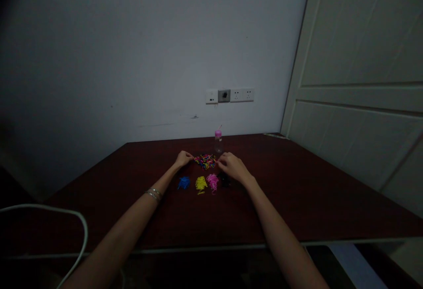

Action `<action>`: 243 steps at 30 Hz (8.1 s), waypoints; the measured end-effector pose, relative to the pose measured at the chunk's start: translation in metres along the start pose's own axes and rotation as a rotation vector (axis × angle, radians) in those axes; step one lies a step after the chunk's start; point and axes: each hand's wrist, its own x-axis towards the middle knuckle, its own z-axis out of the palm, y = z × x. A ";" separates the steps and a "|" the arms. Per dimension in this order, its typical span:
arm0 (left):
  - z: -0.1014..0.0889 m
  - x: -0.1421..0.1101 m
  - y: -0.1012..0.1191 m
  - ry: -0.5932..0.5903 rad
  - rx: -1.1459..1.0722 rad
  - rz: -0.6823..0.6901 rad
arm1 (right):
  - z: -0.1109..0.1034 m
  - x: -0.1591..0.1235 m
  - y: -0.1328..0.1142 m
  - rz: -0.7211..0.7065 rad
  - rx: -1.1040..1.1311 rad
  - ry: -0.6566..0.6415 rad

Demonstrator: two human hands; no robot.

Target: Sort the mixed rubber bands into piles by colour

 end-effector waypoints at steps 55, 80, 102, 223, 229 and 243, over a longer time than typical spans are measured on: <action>-0.026 -0.074 0.076 -0.357 -0.403 0.349 | 0.023 0.013 -0.011 -0.027 0.267 0.085; -0.029 -0.058 0.023 -0.062 -0.588 -0.081 | 0.037 0.002 -0.042 -0.188 0.187 -0.193; -0.018 -0.053 0.010 -0.040 -0.496 -0.124 | 0.032 0.037 0.026 0.015 0.094 -0.121; -0.058 -0.073 0.023 -0.335 -0.355 0.209 | 0.013 0.018 0.045 0.087 0.043 0.036; -0.065 -0.080 -0.002 -0.414 -0.258 0.157 | 0.017 0.019 0.045 0.076 0.044 0.008; -0.062 -0.082 -0.020 -0.538 -0.225 0.133 | 0.018 0.018 0.045 0.103 0.052 -0.067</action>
